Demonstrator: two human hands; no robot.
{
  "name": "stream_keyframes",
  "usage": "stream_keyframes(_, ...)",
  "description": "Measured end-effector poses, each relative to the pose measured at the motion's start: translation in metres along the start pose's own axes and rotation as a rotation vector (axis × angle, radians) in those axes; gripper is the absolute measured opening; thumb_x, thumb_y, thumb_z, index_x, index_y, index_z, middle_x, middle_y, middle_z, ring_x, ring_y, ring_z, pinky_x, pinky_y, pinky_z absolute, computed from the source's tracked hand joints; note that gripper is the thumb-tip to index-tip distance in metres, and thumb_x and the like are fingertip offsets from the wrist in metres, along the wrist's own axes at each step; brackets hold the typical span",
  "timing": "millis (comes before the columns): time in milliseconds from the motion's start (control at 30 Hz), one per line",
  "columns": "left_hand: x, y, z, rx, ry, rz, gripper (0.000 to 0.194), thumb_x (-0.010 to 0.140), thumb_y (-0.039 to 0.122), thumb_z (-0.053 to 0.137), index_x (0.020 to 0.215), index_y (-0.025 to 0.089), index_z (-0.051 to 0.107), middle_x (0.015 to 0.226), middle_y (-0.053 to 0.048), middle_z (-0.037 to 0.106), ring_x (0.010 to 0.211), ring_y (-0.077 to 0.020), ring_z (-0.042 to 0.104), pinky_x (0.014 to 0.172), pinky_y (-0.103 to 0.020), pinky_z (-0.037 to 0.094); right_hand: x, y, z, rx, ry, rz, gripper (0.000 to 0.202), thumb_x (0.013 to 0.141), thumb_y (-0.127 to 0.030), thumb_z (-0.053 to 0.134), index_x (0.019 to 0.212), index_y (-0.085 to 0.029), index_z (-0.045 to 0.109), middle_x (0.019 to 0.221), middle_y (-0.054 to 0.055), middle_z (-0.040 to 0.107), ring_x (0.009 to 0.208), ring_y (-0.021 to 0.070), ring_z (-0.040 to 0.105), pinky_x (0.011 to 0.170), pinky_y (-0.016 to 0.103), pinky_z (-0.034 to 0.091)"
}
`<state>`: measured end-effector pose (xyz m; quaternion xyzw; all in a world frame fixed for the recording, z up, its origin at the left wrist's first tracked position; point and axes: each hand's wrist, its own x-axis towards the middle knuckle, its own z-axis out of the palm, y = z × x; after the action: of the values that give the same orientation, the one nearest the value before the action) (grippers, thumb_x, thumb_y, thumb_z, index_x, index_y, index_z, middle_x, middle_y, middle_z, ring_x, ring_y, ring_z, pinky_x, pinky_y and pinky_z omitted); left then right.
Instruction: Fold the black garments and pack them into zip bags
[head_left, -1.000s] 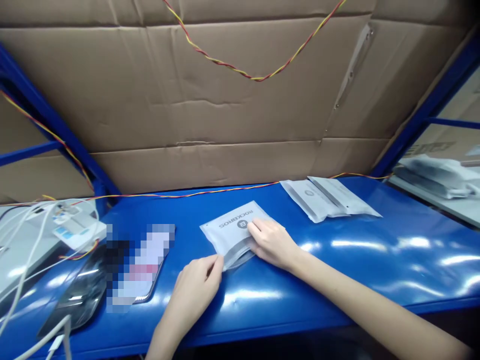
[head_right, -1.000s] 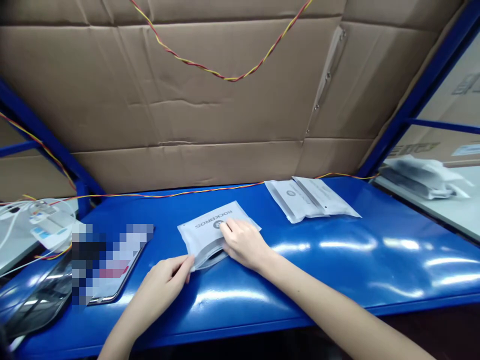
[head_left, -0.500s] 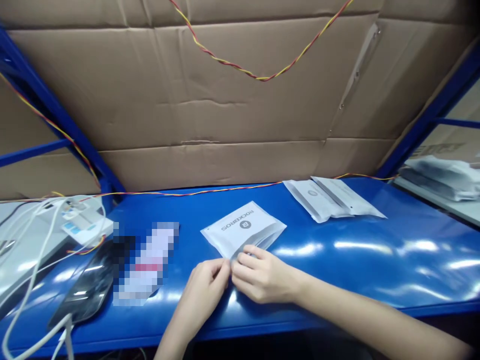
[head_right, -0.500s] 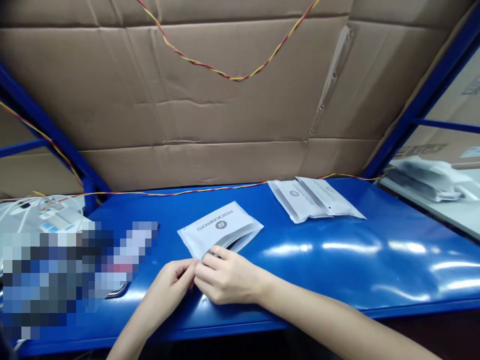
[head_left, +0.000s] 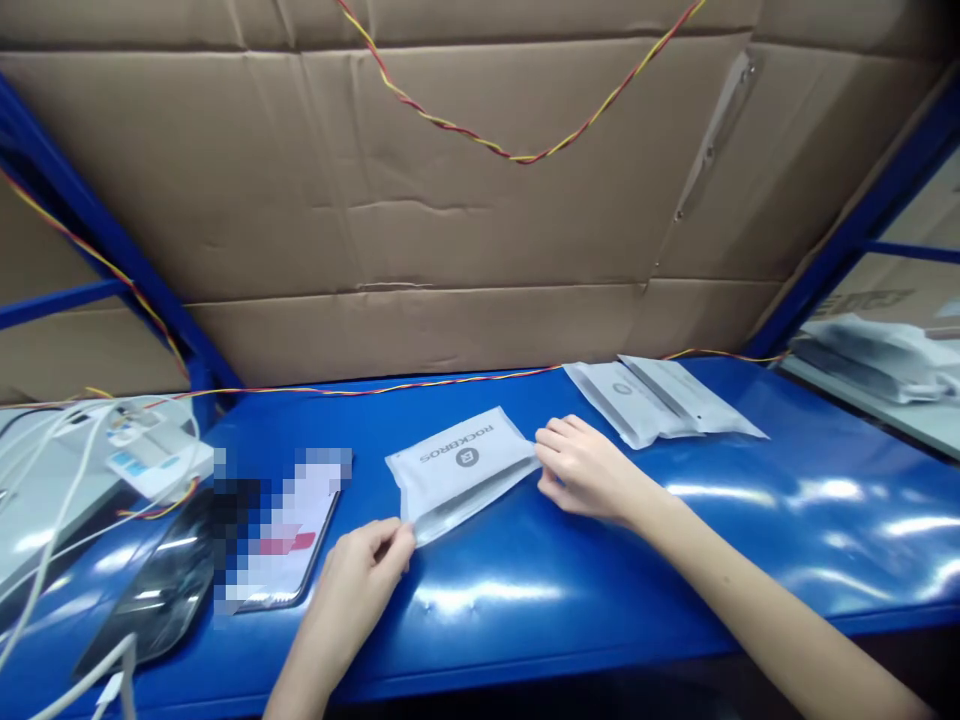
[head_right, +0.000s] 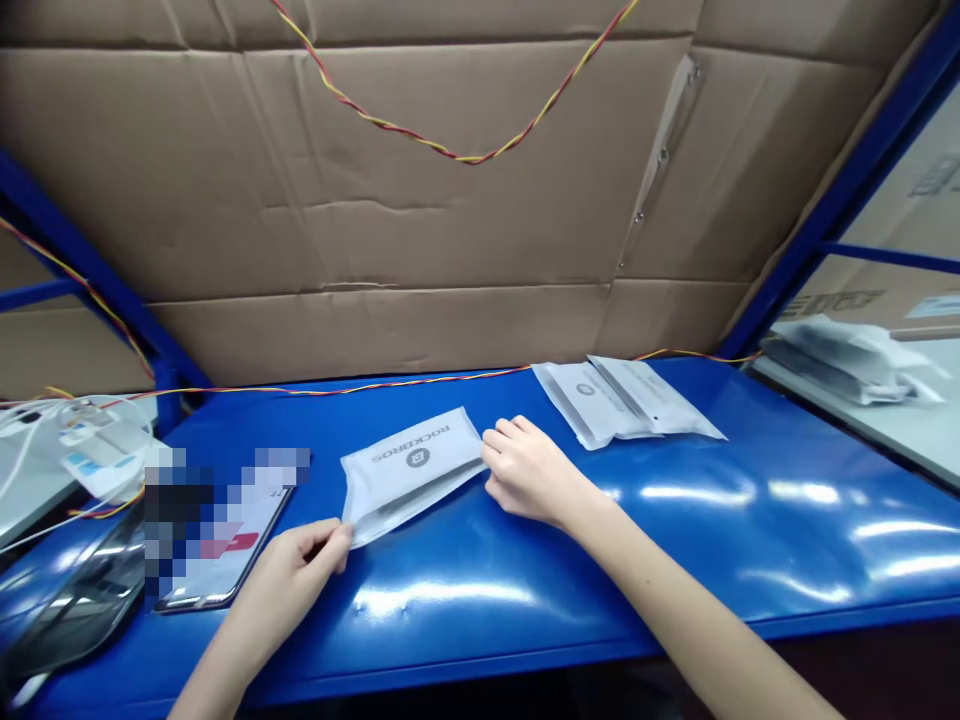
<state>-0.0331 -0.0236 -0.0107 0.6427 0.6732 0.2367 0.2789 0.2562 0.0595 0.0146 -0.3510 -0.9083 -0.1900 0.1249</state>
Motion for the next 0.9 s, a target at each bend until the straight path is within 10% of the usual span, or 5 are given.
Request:
stream_keyframes(233, -0.003, -0.004, 0.004, 0.009, 0.136, -0.001, 0.044, 0.091, 0.058, 0.037, 0.069, 0.022, 0.050, 0.064, 0.003, 0.054, 0.063, -0.0156, 0.050, 0.061, -0.026, 0.034, -0.001, -0.018, -0.010, 0.133, -0.236, 0.115, 0.011, 0.069, -0.015, 0.051, 0.061, -0.017, 0.057, 0.067, 0.006, 0.063, 0.063, 0.0171, 0.051, 0.073, 0.034, 0.034)
stream_keyframes(433, -0.002, 0.001, 0.014, 0.199, 0.150, 0.265, 0.040, 0.097, 0.047, 0.031, 0.068, 0.022, 0.045, 0.070, 0.000, 0.055, 0.073, -0.0194, 0.053, 0.072, -0.031, 0.036, -0.013, -0.027, -0.039, 0.523, -0.385, 0.196, 0.040, 0.086, -0.041, 0.052, 0.053, -0.019, 0.050, 0.047, -0.002, 0.047, 0.046, 0.0112, 0.038, 0.048, 0.029, 0.026)
stream_keyframes(567, -0.001, -0.001, 0.019, 0.307, 0.193, 0.309, 0.037, 0.098, 0.043, 0.033, 0.068, 0.022, 0.040, 0.069, 0.001, 0.051, 0.071, -0.0194, 0.051, 0.070, -0.033, 0.036, -0.002, -0.041, -0.044, 0.549, -0.135, 0.131, 0.023, 0.090, -0.038, 0.050, 0.091, -0.019, 0.065, 0.095, 0.007, 0.067, 0.086, 0.0191, 0.059, 0.076, 0.031, 0.045)
stream_keyframes(667, -0.001, -0.004, 0.020, 0.314, 0.205, 0.337, 0.036, 0.098, 0.041, 0.032, 0.069, 0.022, 0.040, 0.070, 0.001, 0.051, 0.072, -0.0193, 0.052, 0.073, -0.034, 0.037, 0.012, -0.043, -0.029, 0.489, -0.104, -0.060, 0.036, 0.092, -0.033, 0.050, 0.126, -0.023, 0.057, 0.144, 0.010, 0.045, 0.131, 0.0265, 0.039, 0.107, 0.043, 0.033)
stream_keyframes(900, -0.004, -0.005, 0.020, 0.293, 0.215, 0.357, 0.033, 0.098, 0.040, 0.034, 0.071, 0.022, 0.043, 0.072, 0.001, 0.053, 0.074, -0.0192, 0.053, 0.080, -0.035, 0.038, 0.029, -0.038, 0.014, 0.323, -0.250, 0.058, 0.057, 0.098, -0.050, 0.032, 0.149, -0.025, 0.030, 0.156, 0.009, 0.026, 0.143, 0.0295, 0.021, 0.114, 0.048, 0.024)
